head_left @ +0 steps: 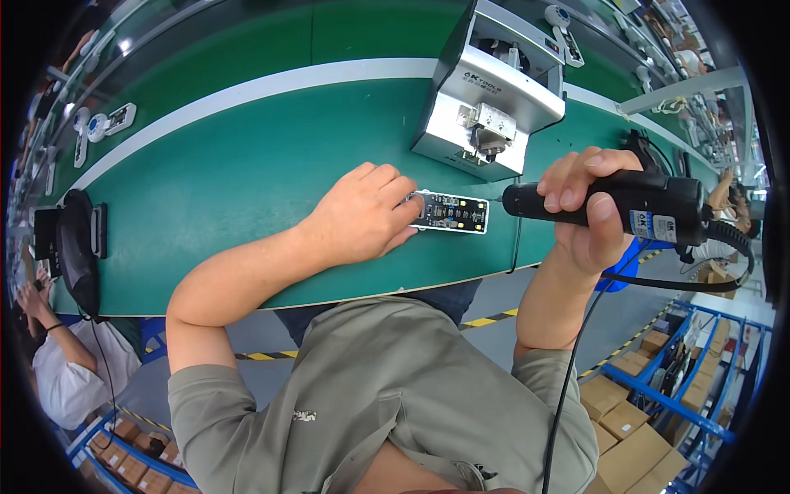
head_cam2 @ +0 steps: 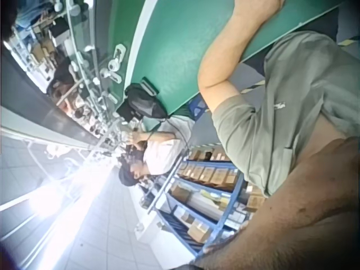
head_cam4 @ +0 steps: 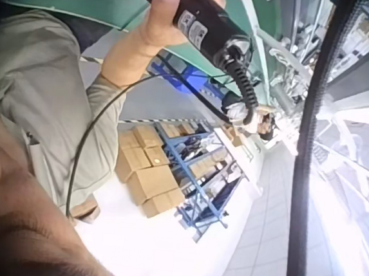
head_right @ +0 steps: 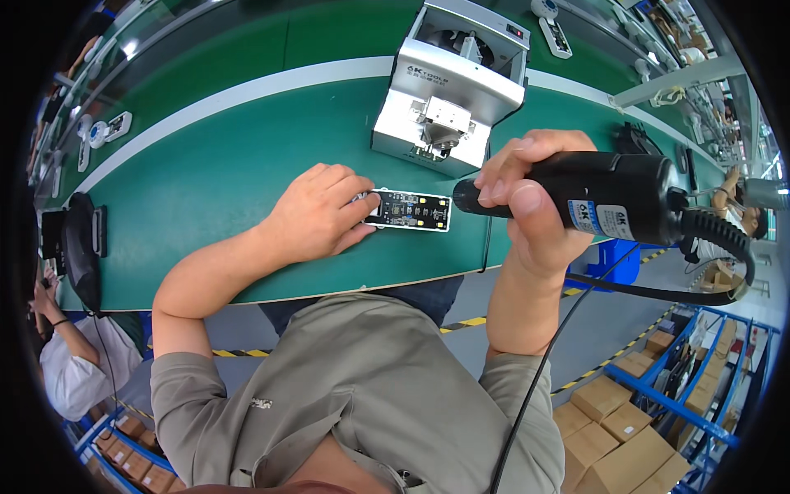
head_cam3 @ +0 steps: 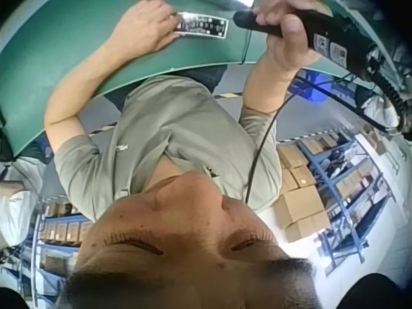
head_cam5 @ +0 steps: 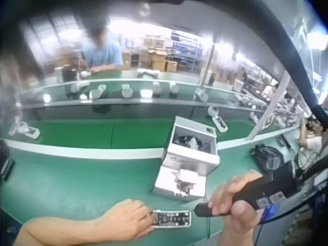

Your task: The person is assembling electronic components on a PCB using an electric screwdriver.

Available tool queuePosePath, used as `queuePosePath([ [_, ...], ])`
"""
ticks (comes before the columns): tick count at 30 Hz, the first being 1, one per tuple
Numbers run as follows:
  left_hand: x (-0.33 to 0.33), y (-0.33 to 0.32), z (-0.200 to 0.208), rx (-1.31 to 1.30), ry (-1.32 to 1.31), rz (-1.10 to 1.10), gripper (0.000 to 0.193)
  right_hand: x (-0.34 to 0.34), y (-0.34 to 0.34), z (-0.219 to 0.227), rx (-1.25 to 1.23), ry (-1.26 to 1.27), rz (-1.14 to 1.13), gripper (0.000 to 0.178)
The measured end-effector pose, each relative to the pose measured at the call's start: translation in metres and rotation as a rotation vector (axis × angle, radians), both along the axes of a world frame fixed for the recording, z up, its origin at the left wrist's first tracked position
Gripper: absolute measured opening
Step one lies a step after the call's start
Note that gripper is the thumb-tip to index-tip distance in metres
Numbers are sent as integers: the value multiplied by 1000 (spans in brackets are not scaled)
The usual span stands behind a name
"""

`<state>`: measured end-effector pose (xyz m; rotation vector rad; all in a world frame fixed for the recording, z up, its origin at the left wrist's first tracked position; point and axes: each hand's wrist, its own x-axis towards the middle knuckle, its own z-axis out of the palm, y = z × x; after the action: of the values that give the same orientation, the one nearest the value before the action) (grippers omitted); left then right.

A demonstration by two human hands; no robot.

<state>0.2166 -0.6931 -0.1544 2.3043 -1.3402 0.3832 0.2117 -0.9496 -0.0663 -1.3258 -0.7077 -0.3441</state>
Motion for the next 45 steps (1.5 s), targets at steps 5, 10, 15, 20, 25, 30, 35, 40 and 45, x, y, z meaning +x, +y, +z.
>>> queuePosePath([
  [5,0,-1,1,-11,10,-2,31,-2,-7,-12,30,52,-24,28],
  [10,0,-2,1,-20,18,2,30,-2,-6,-19,46,83,-74,27],
  [15,2,-3,0,-33,28,-5,29,7,-12,-26,49,103,37,25],
  [20,3,-4,1,-33,31,-7,28,10,-12,-27,39,101,95,22],
  [25,3,-5,-1,-44,34,-10,29,8,-9,-4,76,138,30,20],
  [30,-1,-3,-2,-16,15,-3,29,25,3,17,174,-148,65,21],
  [35,2,-6,-3,-20,5,-12,29,35,11,5,61,-130,7,23],
  [40,3,-4,-5,-24,0,-2,29,35,22,12,59,59,47,25],
  [45,8,-9,-7,-32,13,-12,28,27,37,-11,238,120,139,24],
])
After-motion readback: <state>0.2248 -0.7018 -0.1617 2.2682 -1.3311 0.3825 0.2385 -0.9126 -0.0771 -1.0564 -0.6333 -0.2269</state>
